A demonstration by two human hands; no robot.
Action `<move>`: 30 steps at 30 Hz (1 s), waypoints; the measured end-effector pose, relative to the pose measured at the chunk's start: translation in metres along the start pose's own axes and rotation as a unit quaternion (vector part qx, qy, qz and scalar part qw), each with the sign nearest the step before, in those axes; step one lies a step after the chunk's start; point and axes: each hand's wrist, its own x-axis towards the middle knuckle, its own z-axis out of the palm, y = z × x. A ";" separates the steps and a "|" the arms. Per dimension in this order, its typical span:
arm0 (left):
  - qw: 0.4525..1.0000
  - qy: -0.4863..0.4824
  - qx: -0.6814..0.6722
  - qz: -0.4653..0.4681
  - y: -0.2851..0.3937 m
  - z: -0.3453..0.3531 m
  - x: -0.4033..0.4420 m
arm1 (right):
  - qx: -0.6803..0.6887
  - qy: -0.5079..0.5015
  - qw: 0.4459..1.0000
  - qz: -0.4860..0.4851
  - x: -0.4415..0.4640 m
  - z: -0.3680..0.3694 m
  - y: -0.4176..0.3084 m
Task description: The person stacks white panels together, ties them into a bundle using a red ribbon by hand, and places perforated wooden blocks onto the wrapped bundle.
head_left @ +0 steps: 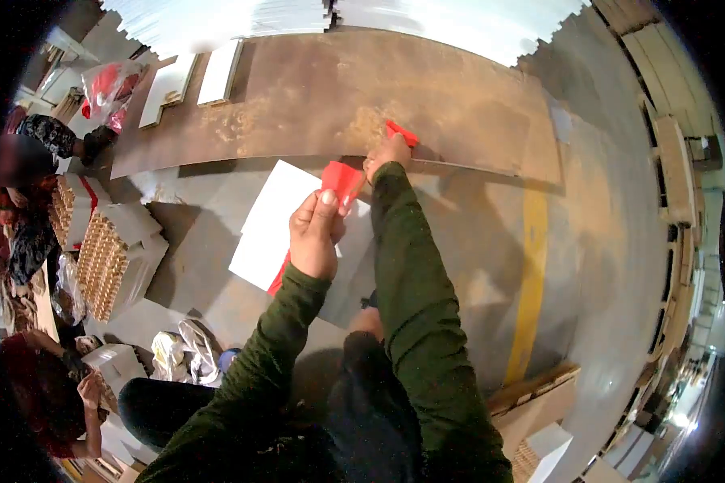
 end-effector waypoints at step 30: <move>0.991 -0.019 -0.014 -0.128 0.036 0.000 0.099 | -0.466 -0.206 0.859 -0.049 -0.117 0.066 -0.064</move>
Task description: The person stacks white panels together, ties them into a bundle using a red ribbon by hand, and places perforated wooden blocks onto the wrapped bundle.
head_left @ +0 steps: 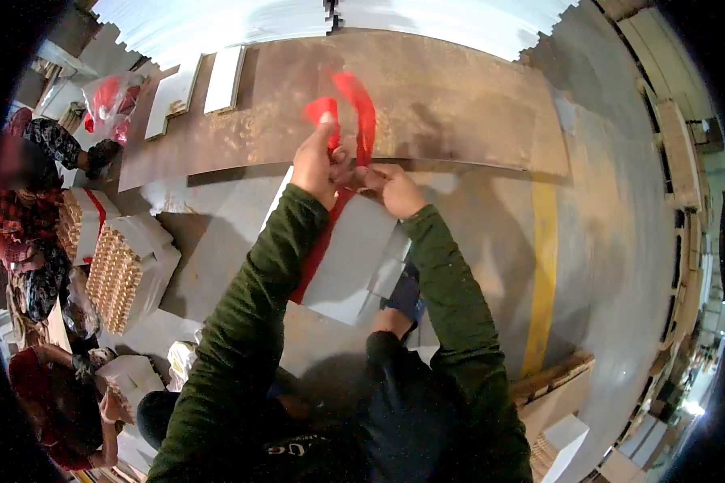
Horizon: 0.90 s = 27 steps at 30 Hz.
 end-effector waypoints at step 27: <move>0.856 -0.009 0.493 0.154 0.015 0.030 0.007 | 0.140 -0.068 0.988 -0.018 -0.012 0.010 -0.024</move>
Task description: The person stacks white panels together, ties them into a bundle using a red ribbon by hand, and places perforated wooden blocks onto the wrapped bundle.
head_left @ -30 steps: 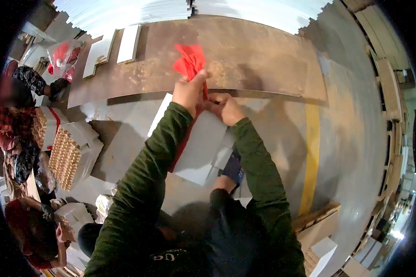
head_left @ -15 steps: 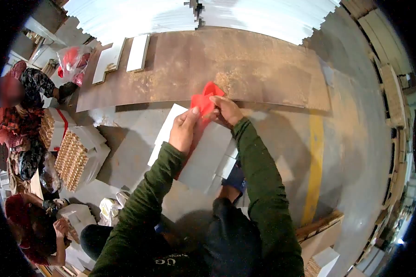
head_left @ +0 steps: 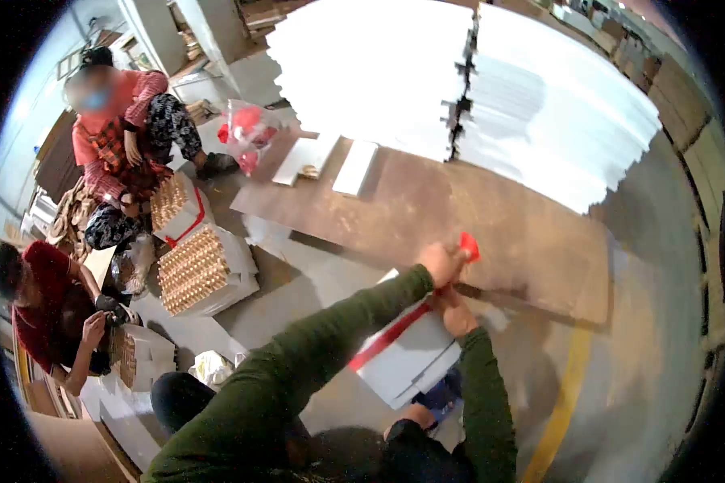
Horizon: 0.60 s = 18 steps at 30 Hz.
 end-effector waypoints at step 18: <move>0.843 -0.117 0.501 0.158 0.017 -0.035 -0.061 | -0.074 -0.089 0.986 -0.116 0.024 -0.036 0.039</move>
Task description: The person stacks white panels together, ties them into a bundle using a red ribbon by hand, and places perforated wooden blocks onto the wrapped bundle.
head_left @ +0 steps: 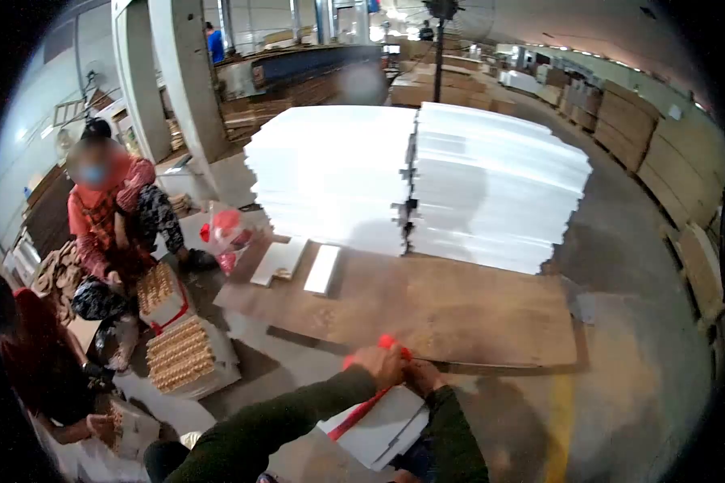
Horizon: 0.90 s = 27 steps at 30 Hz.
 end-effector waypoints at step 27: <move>0.966 0.139 -0.212 0.054 -0.042 0.082 0.032 | -0.516 0.101 0.847 -0.075 -0.008 0.021 -0.052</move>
